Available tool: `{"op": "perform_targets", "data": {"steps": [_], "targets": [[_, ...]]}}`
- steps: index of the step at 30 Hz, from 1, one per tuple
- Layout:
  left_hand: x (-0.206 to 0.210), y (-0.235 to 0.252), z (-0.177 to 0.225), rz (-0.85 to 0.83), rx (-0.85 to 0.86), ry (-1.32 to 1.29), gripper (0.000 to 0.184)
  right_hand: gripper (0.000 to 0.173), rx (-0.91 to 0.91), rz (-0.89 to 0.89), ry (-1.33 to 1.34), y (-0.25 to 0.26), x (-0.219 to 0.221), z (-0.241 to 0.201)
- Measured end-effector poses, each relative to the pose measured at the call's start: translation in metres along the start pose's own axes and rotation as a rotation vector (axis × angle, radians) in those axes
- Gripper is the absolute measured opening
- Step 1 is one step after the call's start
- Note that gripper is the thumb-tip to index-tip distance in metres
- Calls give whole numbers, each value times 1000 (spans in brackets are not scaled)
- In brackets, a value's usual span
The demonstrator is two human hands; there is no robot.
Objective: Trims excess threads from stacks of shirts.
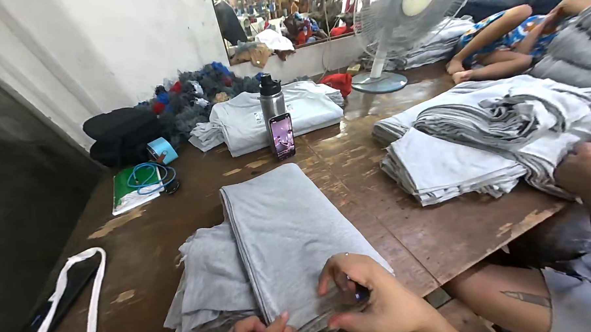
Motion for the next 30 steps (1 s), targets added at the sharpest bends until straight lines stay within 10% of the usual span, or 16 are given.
{"op": "perform_targets", "data": {"steps": [5, 17, 22, 30], "targets": [[-6, 24, 11, -81, -4, -26, 26, 15, 17, 124, 49, -10, 2, 5], [-8, 35, 13, -236, 43, 119, 40, 13, -24, 84, -128, -7, 12, -4], [-9, 38, 19, -131, 65, 97, 14, 18, -64, 183, 140, -3, 6, -17], [10, 55, 43, -113, 12, -403, 25, 21, -95, 402, -137, 20, -12, -22]]}}
Point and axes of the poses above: each hand's wrist, its own y-axis towards the middle knuckle, its own x-axis out of the palm, z = x × y, the point moved 6 cm from there along y, towards the middle knuckle, and after that the axes turned 4 degrees about -x, right-handed, at the moved point
